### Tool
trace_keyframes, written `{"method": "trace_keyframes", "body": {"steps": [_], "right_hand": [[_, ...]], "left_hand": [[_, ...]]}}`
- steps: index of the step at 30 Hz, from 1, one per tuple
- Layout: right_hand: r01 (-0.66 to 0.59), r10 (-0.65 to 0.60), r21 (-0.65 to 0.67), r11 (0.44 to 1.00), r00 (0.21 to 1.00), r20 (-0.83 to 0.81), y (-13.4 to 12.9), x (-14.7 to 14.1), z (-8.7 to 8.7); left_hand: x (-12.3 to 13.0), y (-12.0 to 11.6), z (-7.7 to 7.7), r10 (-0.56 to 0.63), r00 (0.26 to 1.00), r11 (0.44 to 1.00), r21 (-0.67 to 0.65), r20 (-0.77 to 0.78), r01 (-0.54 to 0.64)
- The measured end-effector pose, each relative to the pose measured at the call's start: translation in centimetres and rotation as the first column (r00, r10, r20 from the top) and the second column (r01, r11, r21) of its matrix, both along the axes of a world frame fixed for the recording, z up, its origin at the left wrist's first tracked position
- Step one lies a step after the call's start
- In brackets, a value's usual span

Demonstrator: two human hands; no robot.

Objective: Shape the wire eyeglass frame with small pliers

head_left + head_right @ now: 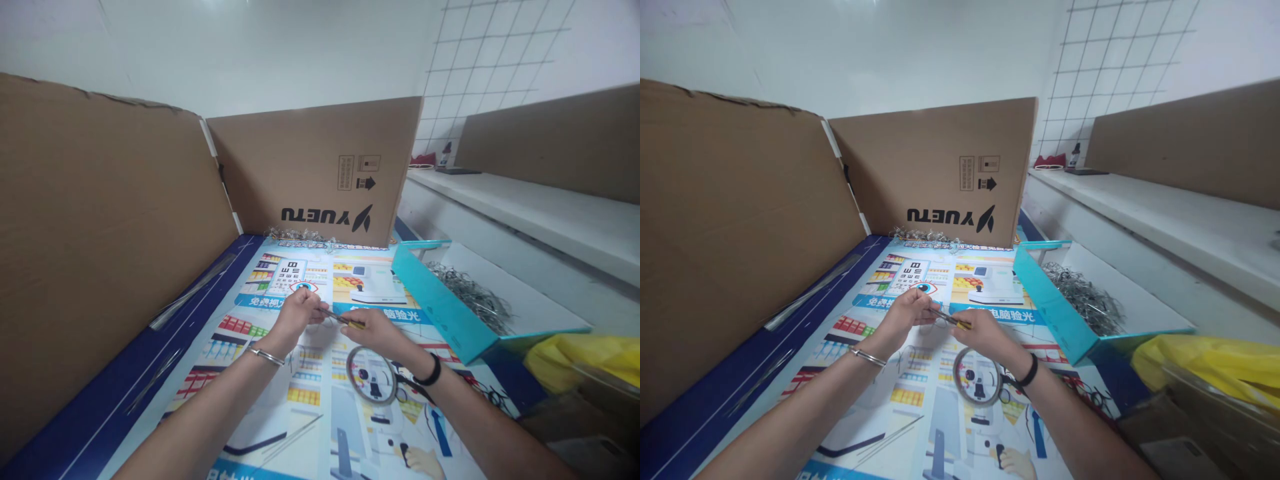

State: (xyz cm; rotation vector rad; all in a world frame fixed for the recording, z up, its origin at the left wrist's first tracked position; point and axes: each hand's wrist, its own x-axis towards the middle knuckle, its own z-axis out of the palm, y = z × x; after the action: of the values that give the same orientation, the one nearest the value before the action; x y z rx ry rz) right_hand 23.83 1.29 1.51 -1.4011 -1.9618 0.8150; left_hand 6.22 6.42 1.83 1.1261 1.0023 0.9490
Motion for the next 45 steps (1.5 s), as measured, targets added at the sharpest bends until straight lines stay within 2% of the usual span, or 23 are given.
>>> {"method": "trace_keyframes", "body": {"steps": [3,9,12,15,18,21,24,26,30,37,45], "right_hand": [[0.004,-0.004,0.002,1.0,1.0,0.006,0.1,0.2,-0.1],[0.013,-0.013,0.028,1.0,1.0,0.007,0.3,0.6,-0.6],[0.005,-0.006,0.059,0.998,1.0,0.021,0.3,0.5,-0.8],[-0.015,0.009,0.079,0.997,0.997,0.077,0.3,0.4,-0.8],[0.011,-0.044,0.155,0.988,0.976,0.211,0.2,0.2,-1.0],[0.036,-0.191,0.377,0.925,0.905,0.381,0.1,0.3,-1.3],[-0.062,-0.308,0.597,0.8,0.811,0.498,-0.1,0.3,-1.3],[-0.152,-0.339,0.656,0.739,0.758,0.557,-0.2,0.4,-1.1],[-0.263,-0.389,0.701,0.663,0.679,0.622,-0.5,0.3,-0.5],[-0.353,-0.411,0.689,0.633,0.601,0.686,-0.7,0.3,-0.6],[-0.368,-0.406,0.705,0.606,0.62,0.672,-0.4,0.8,-1.4]], "left_hand": [[-0.1,0.1,-0.2,-0.009,1.0,1.0,-0.008,0.026,0.009],[-0.8,0.6,-0.5,-0.127,0.99,0.991,-0.028,0.062,0.129],[-0.8,0.5,-0.6,-0.142,0.989,0.989,-0.029,0.052,0.143],[-0.8,0.5,-0.4,-0.137,0.989,0.99,-0.031,0.049,0.139],[-1.2,0.8,0.0,-0.126,0.991,0.992,-0.019,0.053,0.127],[-1.8,1.3,0.3,-0.135,0.99,0.991,-0.004,0.051,0.136],[-2.2,1.7,0.4,-0.169,0.985,0.985,-0.018,0.025,0.17],[-2.3,1.8,0.4,-0.187,0.982,0.982,-0.021,0.008,0.187],[-2.3,1.9,0.2,-0.204,0.979,0.979,-0.019,-0.01,0.204],[-2.4,2.0,0.1,-0.242,0.97,0.97,-0.033,-0.003,0.241],[-2.3,2.1,-0.4,-0.25,0.968,0.967,-0.052,-0.027,0.248]]}}
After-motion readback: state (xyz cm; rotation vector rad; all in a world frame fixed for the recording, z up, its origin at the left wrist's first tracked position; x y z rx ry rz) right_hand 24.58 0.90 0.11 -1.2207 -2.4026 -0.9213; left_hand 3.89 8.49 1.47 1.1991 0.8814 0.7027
